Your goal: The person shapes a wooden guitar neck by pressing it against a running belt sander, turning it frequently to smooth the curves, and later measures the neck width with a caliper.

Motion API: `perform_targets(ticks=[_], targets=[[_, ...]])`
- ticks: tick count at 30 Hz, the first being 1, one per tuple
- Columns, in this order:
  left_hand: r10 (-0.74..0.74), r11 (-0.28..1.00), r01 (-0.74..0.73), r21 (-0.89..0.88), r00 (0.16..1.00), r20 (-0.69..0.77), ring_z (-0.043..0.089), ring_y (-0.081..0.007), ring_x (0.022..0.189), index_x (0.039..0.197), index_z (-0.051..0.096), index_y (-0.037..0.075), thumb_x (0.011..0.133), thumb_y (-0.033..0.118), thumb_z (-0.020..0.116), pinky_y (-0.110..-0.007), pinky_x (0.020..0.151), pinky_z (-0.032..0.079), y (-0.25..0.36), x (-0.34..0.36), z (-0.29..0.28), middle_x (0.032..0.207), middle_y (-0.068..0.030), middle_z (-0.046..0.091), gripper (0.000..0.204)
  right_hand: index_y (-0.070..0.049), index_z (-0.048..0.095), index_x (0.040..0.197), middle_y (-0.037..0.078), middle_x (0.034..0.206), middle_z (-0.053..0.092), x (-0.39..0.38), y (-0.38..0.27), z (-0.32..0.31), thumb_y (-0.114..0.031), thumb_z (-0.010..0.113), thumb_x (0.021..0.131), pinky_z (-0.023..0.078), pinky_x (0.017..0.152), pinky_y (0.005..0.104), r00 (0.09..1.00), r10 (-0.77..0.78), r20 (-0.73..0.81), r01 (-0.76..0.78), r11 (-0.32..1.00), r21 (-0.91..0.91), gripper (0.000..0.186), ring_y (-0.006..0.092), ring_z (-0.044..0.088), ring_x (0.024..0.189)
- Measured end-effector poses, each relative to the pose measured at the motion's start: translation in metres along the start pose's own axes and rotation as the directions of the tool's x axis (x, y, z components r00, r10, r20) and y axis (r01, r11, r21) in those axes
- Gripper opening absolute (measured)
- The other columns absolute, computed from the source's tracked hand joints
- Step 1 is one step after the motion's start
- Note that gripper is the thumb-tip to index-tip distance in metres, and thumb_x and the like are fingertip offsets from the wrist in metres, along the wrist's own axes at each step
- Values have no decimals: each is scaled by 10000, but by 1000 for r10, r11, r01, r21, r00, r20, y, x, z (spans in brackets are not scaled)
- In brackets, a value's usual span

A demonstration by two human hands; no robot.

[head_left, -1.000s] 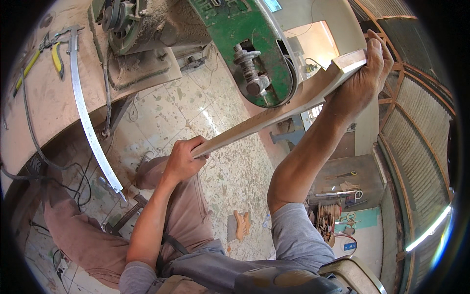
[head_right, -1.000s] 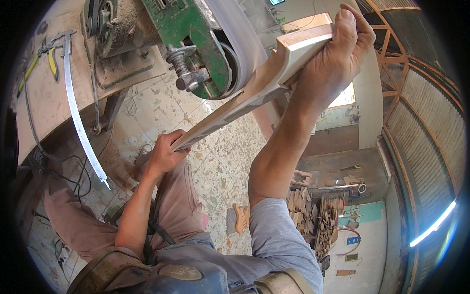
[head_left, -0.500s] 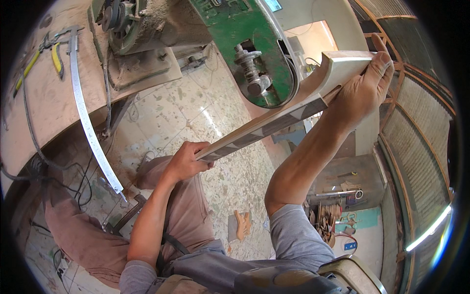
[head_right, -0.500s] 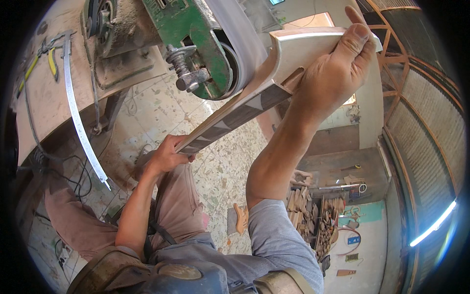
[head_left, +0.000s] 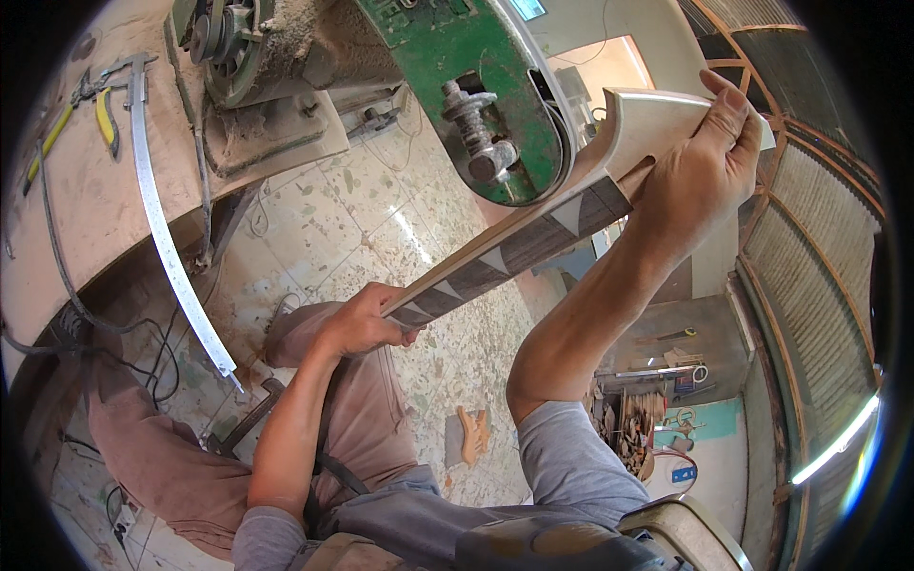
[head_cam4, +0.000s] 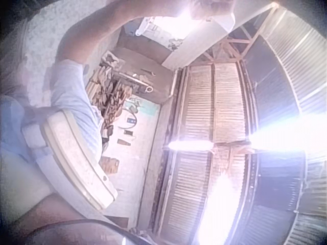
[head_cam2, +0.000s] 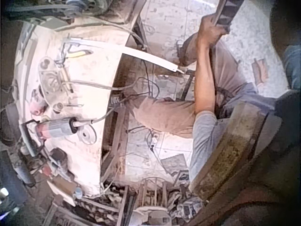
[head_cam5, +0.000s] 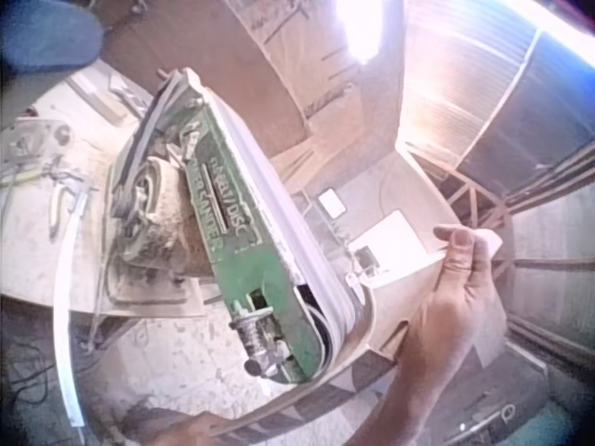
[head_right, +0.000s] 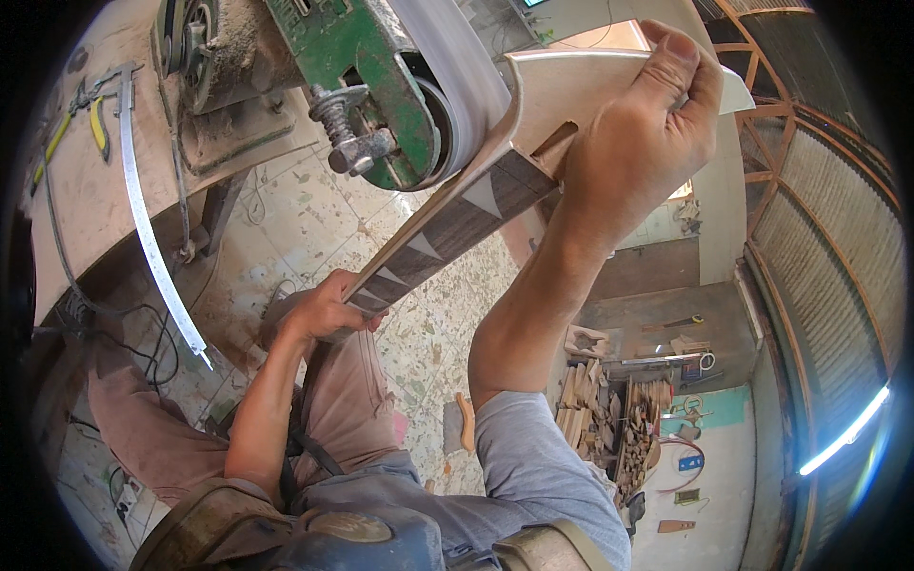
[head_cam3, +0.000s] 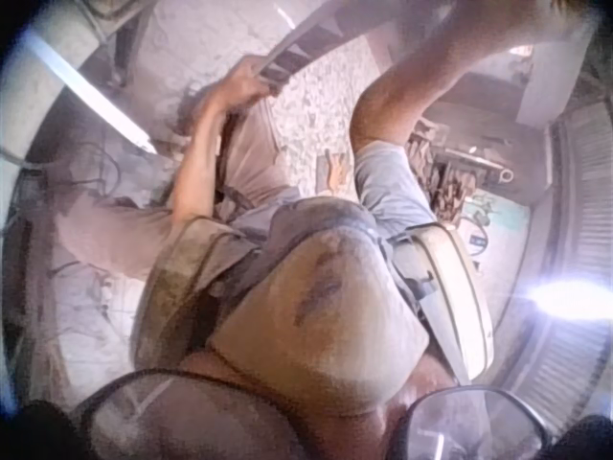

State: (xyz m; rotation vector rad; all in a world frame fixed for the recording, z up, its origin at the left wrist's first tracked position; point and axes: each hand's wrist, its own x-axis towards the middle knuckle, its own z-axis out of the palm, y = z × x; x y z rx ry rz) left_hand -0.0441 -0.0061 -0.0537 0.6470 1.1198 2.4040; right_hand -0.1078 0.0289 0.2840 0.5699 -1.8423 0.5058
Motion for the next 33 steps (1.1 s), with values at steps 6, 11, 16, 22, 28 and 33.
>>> perform_targets(ticks=[6, 11, 16, 22, 28, 33], targets=[[-8, 999, 10, -34, 999, 48, 651, -120, 776, 933, 743, -58, 684, 11, 717, -275, 739, 512, 1, 0, 0, 820, -53, 733, 260, -39, 735, 1033, 59, 903, 702, -1, 0, 1, -316, 547, 1118, 537, 665, 265, 999, -41, -26, 40, 997, -59, 346, 112, 655, 772], [-6, 997, 13, -71, 996, 90, 652, -118, 770, 925, 745, -58, 682, -12, 712, -273, 731, 511, -3, 0, -3, 815, -51, 731, 250, -37, 727, 1027, 67, 920, 716, -2, -12, 0, -297, 559, 1111, 520, 711, 298, 993, 102, -52, -104, 994, -34, 320, 141, 657, 810], [-42, 996, 48, -74, 996, 79, 652, -112, 767, 921, 742, -58, 684, -28, 707, -265, 722, 511, -1, -1, -2, 820, -48, 731, 242, -31, 725, 1023, 67, 935, 720, -4, -6, 0, -286, 567, 1107, 519, 742, 312, 996, 83, -43, -83, 996, -15, 310, 151, 655, 829], [-45, 992, 58, -115, 993, 112, 654, -120, 754, 942, 738, -57, 649, -31, 682, -268, 704, 510, -7, 0, -2, 829, -55, 731, 300, 15, 704, 1039, 108, 973, 747, -4, -8, 3, -248, 569, 1098, 518, 833, 347, 998, 29, -49, -32, 998, -50, 302, 203, 678, 902], [-75, 984, 93, -155, 990, 119, 660, -140, 752, 940, 734, -52, 622, -29, 658, -273, 701, 511, 0, -1, 3, 823, -64, 727, 327, 22, 702, 1037, 126, 957, 744, -4, -4, 2, -249, 600, 1081, 532, 842, 366, 999, 7, -51, -11, 996, -85, 293, 223, 694, 914], [-58, 983, 82, -162, 987, 149, 663, -140, 774, 972, 725, -55, 664, -12, 687, -288, 716, 518, -1, 0, 3, 827, -50, 722, 313, 3, 700, 1027, 121, 952, 714, -3, -2, 2, -268, 659, 1035, 535, 844, 352, 996, 83, 29, -80, 993, -87, 274, 202, 686, 914]])
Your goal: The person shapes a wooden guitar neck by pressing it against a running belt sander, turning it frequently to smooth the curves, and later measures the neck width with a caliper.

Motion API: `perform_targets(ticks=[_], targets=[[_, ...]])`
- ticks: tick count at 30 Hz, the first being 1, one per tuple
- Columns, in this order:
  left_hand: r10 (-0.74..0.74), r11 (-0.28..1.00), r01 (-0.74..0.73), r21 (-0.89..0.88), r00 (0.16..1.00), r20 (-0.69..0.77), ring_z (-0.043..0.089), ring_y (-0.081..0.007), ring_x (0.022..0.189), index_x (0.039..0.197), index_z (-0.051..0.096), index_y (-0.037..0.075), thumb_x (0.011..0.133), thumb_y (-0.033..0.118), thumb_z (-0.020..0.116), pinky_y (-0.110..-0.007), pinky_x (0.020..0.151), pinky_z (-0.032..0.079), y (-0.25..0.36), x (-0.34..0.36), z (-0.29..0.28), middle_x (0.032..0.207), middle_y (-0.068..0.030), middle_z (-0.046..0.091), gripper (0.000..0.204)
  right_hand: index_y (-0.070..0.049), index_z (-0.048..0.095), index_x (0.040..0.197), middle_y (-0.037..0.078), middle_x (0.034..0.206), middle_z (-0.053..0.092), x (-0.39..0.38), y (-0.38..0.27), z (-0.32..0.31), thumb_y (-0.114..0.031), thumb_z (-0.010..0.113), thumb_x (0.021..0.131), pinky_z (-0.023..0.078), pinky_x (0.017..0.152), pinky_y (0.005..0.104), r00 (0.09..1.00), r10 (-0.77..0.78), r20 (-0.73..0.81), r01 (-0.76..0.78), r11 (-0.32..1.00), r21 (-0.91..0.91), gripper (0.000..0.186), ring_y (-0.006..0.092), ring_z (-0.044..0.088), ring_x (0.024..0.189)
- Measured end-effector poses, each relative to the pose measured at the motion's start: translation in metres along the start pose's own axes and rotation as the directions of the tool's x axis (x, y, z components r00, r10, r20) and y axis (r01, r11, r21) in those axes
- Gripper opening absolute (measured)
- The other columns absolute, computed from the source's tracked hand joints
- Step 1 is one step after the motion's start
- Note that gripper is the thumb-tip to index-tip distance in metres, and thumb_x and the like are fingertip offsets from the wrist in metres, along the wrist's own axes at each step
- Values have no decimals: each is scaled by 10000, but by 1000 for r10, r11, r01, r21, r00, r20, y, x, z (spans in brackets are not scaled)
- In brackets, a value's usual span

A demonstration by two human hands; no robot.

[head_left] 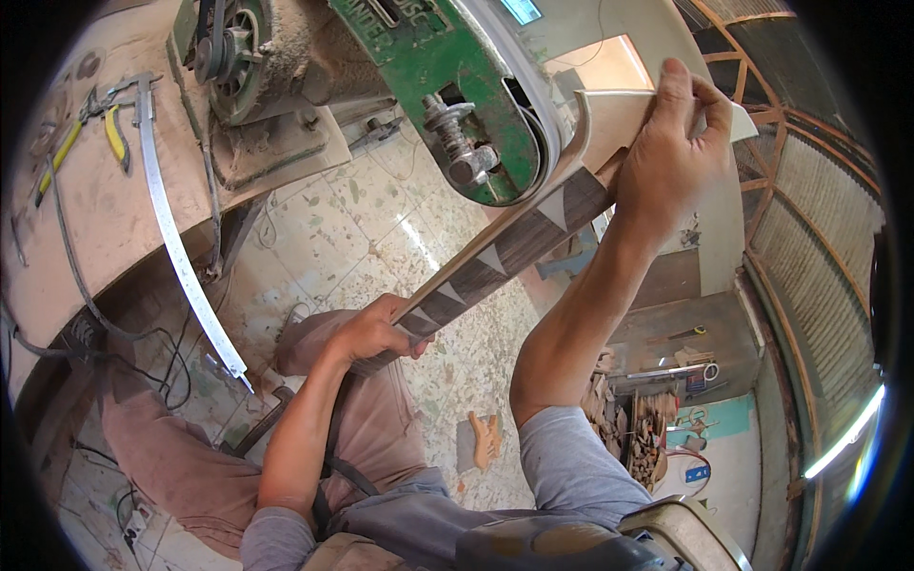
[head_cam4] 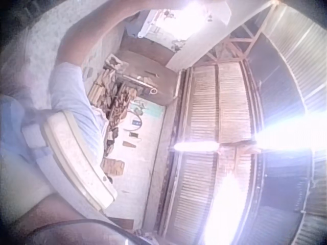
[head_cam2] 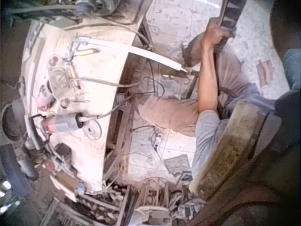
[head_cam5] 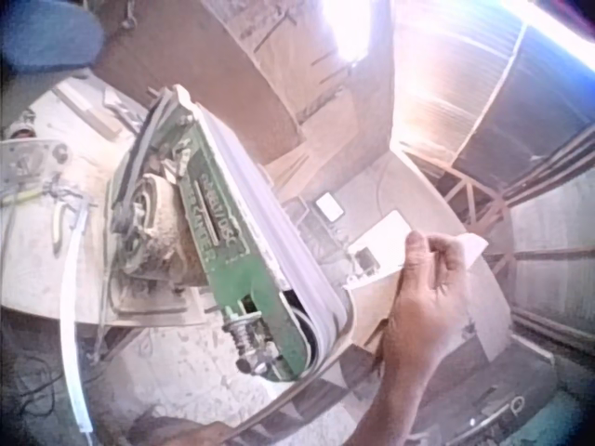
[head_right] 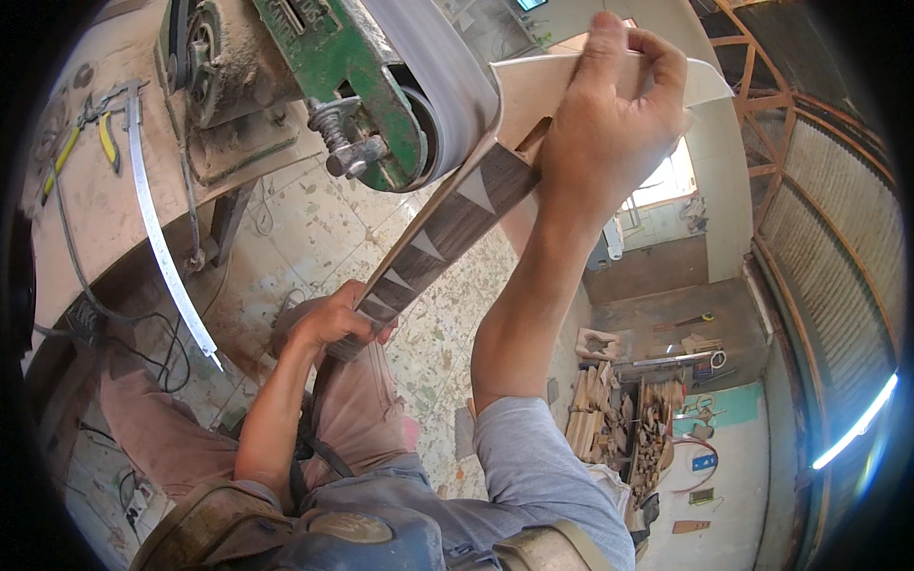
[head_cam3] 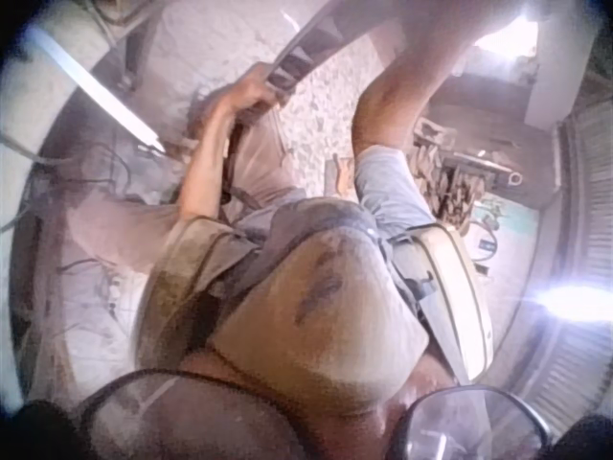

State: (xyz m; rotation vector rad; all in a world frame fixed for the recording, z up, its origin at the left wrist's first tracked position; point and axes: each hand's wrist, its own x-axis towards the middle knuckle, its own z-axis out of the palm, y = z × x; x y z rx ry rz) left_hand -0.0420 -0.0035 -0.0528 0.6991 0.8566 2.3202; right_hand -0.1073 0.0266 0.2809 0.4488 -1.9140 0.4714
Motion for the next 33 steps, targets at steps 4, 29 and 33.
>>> perform_targets(ticks=[4, 29, 33], targets=[[180, 961, -130, 242, 964, -197, 665, -170, 774, 1008, 703, -37, 730, 20, 711, -321, 725, 522, -12, 4, 3, 795, -97, 700, 284, -2, 662, 1144, 51, 866, 644, 15, 20, 6, -227, 622, 1021, 527, 811, 284, 995, -69, 70, 55, 981, 185, 259, 149, 640, 826], [803, 486, 57, 872, 363, -472, 595, -442, 966, 1113, 564, 3, 693, -50, 629, -506, 883, 469, -28, 5, 40, 1008, -205, 609, 429, -96, 555, 1454, 201, 1056, 589, 36, 64, 31, -316, 677, 883, 369, 987, 509, 796, -457, 397, -443, 8, 896, 624, 303, 524, 1049], [788, 503, 62, 862, 376, -487, 596, -445, 966, 1112, 561, -1, 689, -55, 632, -505, 881, 470, -30, 4, 40, 1005, -207, 605, 433, -83, 568, 1442, 201, 1032, 600, 35, 64, 34, -314, 680, 879, 368, 972, 504, 805, -458, 378, -435, -22, 900, 619, 298, 533, 1054]])
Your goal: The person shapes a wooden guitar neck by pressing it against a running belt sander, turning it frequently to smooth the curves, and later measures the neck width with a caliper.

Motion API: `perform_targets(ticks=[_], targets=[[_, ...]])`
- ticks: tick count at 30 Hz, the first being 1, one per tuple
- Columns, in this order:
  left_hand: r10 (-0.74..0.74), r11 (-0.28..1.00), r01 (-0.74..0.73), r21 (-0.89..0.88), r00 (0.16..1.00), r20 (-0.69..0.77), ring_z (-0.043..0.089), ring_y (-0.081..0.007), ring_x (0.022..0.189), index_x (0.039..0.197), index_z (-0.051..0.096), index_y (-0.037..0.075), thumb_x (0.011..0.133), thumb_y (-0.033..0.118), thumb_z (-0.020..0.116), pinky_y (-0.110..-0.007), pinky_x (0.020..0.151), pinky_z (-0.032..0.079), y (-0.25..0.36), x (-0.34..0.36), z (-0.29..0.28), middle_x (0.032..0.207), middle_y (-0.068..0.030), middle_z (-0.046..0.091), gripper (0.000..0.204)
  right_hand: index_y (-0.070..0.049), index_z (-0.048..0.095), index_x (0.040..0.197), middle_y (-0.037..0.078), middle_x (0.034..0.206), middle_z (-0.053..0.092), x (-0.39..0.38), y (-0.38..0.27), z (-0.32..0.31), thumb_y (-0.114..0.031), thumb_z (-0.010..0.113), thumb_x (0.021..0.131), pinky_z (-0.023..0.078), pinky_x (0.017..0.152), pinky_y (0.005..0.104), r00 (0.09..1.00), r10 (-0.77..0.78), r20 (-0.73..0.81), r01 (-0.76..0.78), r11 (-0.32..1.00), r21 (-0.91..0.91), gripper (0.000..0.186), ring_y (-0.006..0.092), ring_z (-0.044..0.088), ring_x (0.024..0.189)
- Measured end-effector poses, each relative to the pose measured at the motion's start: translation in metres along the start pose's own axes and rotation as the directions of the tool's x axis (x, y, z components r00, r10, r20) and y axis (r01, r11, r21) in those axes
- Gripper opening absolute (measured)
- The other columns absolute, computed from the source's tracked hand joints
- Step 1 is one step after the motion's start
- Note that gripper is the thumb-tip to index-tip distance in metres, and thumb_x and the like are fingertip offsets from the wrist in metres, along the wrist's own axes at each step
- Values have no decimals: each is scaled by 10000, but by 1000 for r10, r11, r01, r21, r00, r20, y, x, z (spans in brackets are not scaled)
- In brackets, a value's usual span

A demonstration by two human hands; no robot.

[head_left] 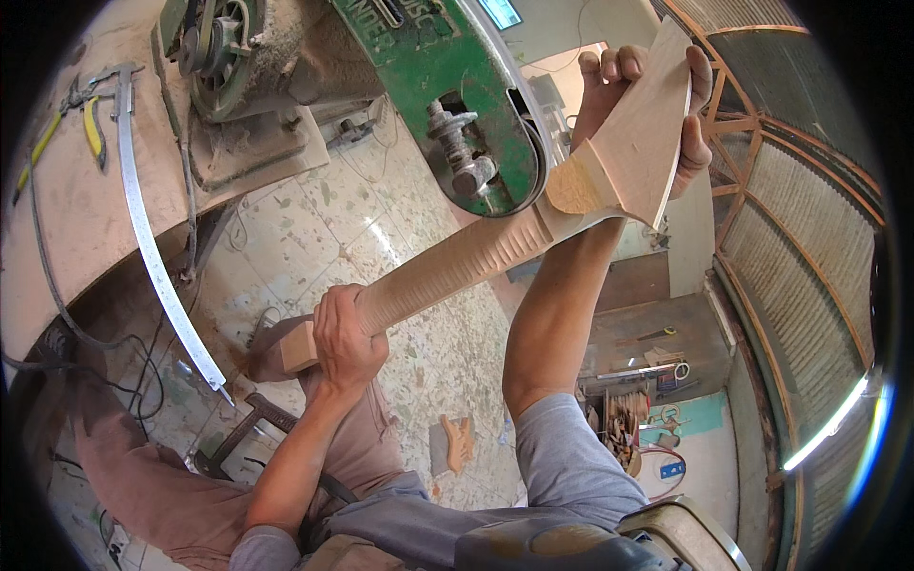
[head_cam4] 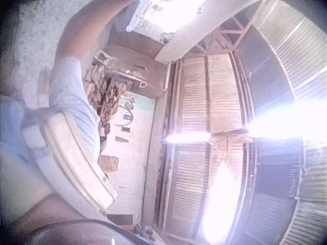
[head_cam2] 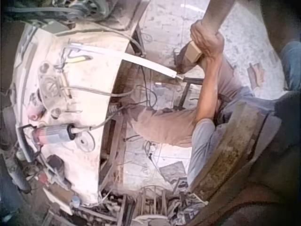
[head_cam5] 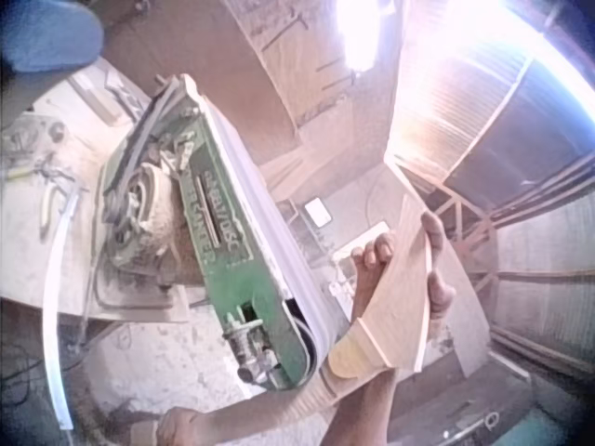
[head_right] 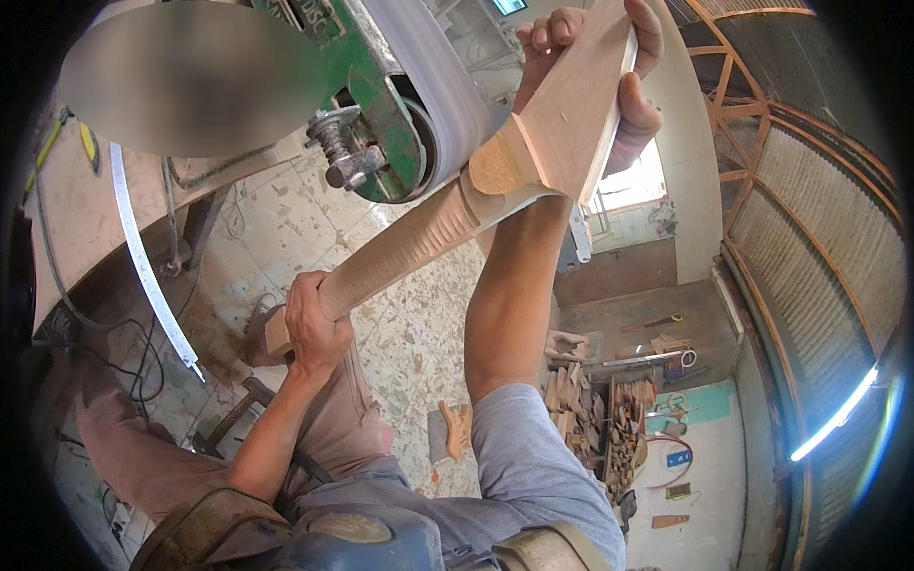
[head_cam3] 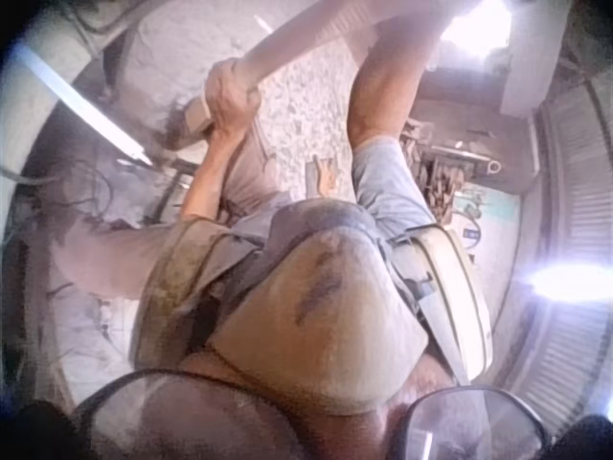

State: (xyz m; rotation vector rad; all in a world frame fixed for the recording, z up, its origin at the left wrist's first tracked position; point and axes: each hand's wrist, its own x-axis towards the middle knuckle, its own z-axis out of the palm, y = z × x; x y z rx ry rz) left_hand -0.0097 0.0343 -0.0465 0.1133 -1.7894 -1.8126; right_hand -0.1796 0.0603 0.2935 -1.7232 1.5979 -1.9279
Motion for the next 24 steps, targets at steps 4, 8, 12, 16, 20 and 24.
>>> perform_targets(ticks=[4, 8, 12, 16, 20, 24], targets=[[13, 1000, -13, -1, 1000, -17, 599, -448, 956, 1108, 560, -2, 689, -55, 636, -501, 867, 474, 1, 1, -1, 990, -209, 602, 429, -85, 580, 1428, 199, 1015, 601, -1, -2, 0, -313, 688, 871, 371, 964, 507, 999, -11, -45, 10, 1000, -17, 611, 298, 538, 1056], [0, 1000, 0, 0, 1000, -9, 601, -436, 945, 1090, 573, 12, 703, -18, 653, -498, 858, 474, 1, 2, -3, 981, -197, 604, 397, -88, 570, 1428, 214, 1032, 600, -3, -3, 1, -316, 692, 863, 377, 978, 521, 997, -8, -76, 4, 999, -48, 622, 309, 543, 1056], [5, 1000, -5, -2, 1000, -3, 603, -434, 929, 1079, 578, 15, 713, -1, 662, -500, 848, 477, 0, 4, -3, 970, -195, 606, 377, -92, 558, 1437, 233, 1047, 596, -4, -3, -3, -335, 679, 862, 383, 995, 539, 997, -14, -80, 11, 999, -38, 636, 324, 550, 1051], [14, 1000, -14, -16, 1000, -13, 610, -443, 921, 1079, 576, 9, 688, -34, 662, -493, 836, 488, -2, 4, -2, 964, -200, 613, 402, -94, 554, 1448, 238, 1045, 591, -5, -3, -1, -349, 657, 870, 387, 998, 543, 996, -11, -91, 3, 997, -80, 640, 328, 554, 1043], [17, 1000, -17, -17, 1000, 0, 610, -438, 905, 1058, 584, 8, 704, -8, 661, -500, 823, 488, -1, 7, -4, 948, -205, 612, 362, -90, 552, 1455, 246, 1040, 594, -5, -5, 0, -354, 643, 879, 394, 1001, 547, 995, -11, -101, 1, 995, -98, 640, 336, 558, 1041], [9, 1000, -9, -24, 1000, 9, 616, -437, 893, 1049, 592, 7, 697, -11, 654, -499, 812, 494, 0, 8, -5, 939, -201, 619, 359, -83, 550, 1461, 255, 1025, 600, -6, -9, -1, -355, 635, 885, 407, 996, 552, 990, -15, -140, -3, 992, -127, 642, 345, 564, 1027]])
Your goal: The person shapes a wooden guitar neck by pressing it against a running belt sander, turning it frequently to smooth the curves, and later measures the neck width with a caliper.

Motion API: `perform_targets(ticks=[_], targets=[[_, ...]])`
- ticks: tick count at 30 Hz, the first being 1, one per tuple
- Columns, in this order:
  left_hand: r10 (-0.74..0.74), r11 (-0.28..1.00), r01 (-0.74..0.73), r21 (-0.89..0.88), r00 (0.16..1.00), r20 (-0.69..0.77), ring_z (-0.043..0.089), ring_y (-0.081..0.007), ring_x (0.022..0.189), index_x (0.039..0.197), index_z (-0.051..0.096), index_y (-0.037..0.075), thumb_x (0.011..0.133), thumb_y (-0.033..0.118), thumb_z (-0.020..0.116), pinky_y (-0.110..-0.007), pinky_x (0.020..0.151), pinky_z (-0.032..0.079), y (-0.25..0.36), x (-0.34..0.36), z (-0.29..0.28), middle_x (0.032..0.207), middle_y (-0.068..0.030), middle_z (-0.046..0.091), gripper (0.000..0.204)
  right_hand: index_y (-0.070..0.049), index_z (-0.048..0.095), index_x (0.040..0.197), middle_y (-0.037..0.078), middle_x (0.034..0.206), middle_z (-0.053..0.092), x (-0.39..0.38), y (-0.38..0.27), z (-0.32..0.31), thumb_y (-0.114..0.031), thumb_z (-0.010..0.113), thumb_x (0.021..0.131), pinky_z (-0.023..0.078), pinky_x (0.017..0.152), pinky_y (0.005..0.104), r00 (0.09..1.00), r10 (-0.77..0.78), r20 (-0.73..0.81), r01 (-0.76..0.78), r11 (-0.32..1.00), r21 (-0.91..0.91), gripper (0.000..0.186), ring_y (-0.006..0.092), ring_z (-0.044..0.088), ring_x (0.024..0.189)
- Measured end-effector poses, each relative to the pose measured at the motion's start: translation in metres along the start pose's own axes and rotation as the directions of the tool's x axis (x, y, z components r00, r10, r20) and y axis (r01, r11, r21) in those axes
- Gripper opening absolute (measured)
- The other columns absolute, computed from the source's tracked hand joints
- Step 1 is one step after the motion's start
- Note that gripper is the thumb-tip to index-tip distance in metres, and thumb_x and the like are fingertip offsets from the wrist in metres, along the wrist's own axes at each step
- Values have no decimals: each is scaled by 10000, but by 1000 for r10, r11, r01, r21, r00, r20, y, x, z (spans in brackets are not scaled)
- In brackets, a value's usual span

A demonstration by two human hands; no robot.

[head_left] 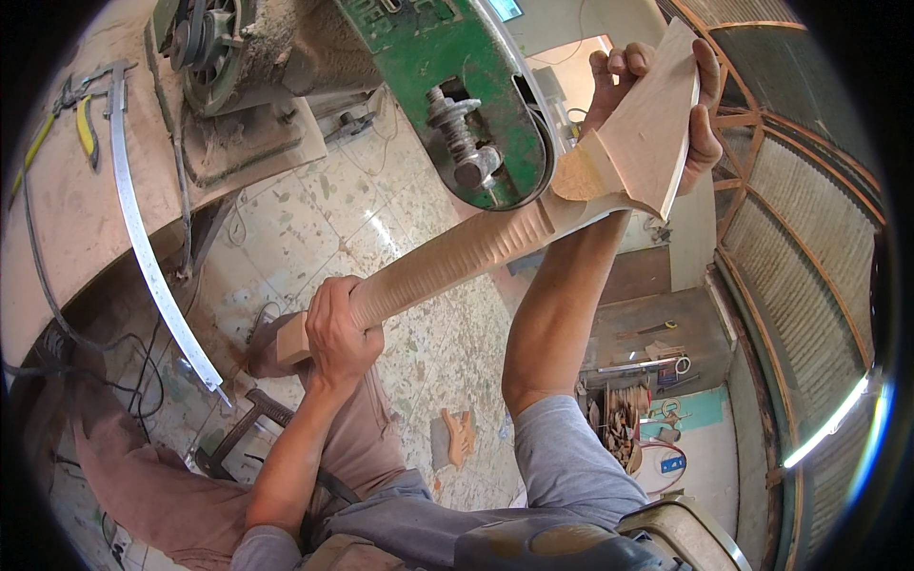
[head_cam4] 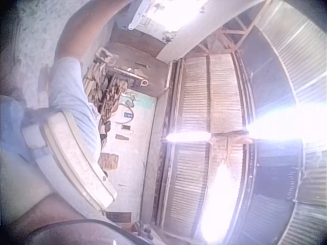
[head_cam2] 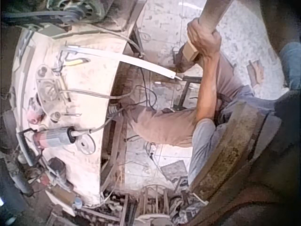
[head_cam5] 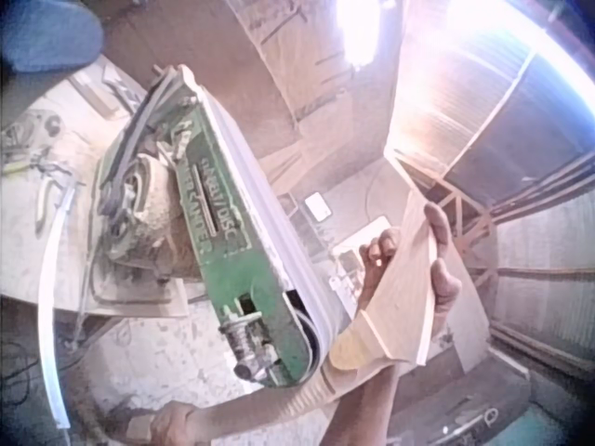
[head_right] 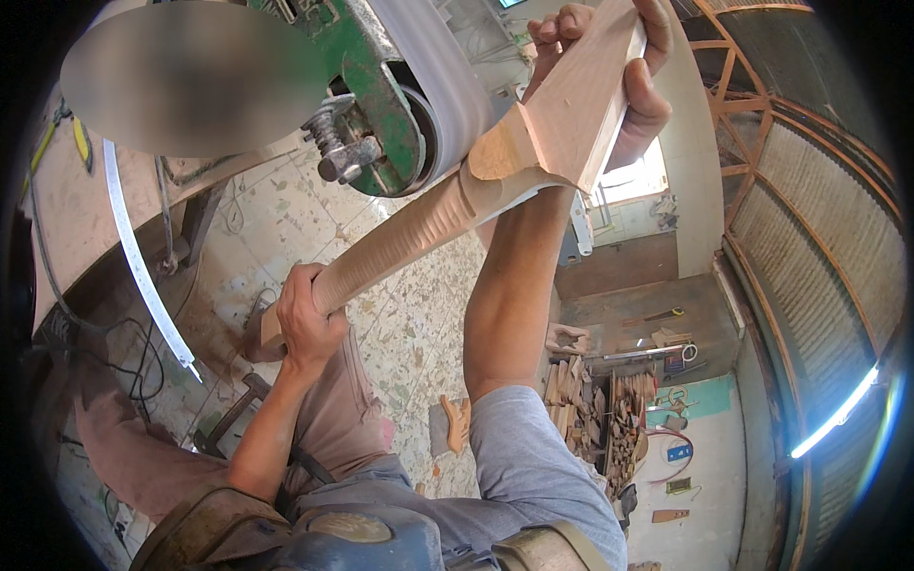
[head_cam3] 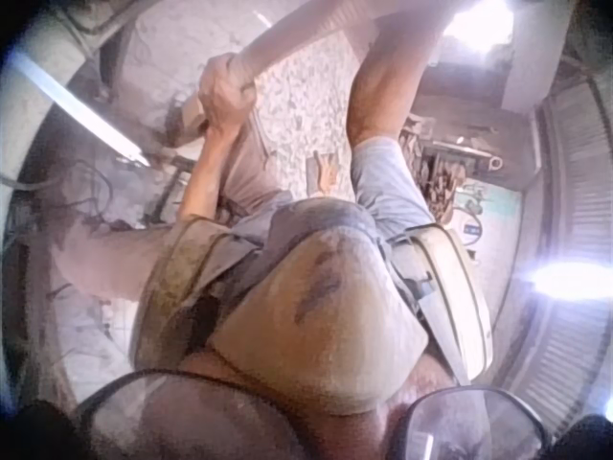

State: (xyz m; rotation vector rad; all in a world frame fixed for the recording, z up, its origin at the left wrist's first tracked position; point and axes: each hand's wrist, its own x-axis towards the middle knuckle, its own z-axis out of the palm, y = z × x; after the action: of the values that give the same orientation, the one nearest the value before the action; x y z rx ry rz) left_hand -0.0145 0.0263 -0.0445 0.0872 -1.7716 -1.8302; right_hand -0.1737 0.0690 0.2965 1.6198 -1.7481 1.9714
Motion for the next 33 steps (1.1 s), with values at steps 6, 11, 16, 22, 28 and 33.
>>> perform_targets(ticks=[6, 11, 16, 22, 28, 33], targets=[[5, 1000, -5, -2, 1000, 4, 626, -430, 893, 1049, 602, 6, 675, -27, 648, -491, 810, 501, -1, 2, -2, 947, -195, 630, 378, -72, 553, 1444, 258, 1014, 598, 0, -1, -1, -343, 631, 891, 431, 993, 560, 999, 21, 25, -22, 999, 35, 621, 352, 572, 1008], [3, 1000, -3, -13, 1000, 0, 631, -427, 895, 1043, 605, 9, 666, -35, 648, -487, 813, 505, -1, 2, -3, 942, -191, 636, 382, -63, 548, 1442, 253, 1003, 588, 1, -3, -1, -341, 620, 898, 444, 985, 557, 999, 40, 14, -40, 999, 36, 615, 349, 570, 1006], [11, 999, -11, -30, 1000, -5, 639, -424, 876, 1039, 608, 13, 675, -35, 657, -487, 795, 514, -1, 3, -2, 929, -184, 642, 371, -46, 547, 1440, 247, 997, 577, 3, -6, -6, -334, 596, 905, 450, 976, 548, 998, 52, 38, -53, 998, 16, 609, 346, 569, 1000], [15, 999, -15, -38, 1000, -7, 650, -417, 860, 1039, 614, 26, 686, -28, 680, -484, 772, 526, -1, 4, -2, 928, -176, 651, 363, -32, 549, 1437, 249, 997, 577, 3, -8, -10, -319, 568, 912, 459, 952, 541, 998, 50, 43, -48, 998, -46, 598, 346, 574, 996], [20, 999, -20, -42, 1000, -1, 658, -415, 843, 1038, 616, 29, 688, -24, 700, -478, 750, 531, -3, 5, -3, 921, -173, 655, 364, -44, 552, 1432, 248, 981, 578, 5, -13, -9, -299, 567, 902, 459, 930, 535, 997, 71, -27, -73, 993, -92, 588, 346, 579, 977], [24, 999, -23, -48, 1000, 11, 669, -410, 835, 1045, 622, 32, 690, -21, 713, -473, 732, 535, -2, 7, -4, 926, -165, 664, 370, -31, 556, 1419, 241, 956, 578, 6, -12, -8, -262, 547, 894, 461, 894, 506, 998, 70, -3, -70, 994, -79, 574, 337, 584, 948]])
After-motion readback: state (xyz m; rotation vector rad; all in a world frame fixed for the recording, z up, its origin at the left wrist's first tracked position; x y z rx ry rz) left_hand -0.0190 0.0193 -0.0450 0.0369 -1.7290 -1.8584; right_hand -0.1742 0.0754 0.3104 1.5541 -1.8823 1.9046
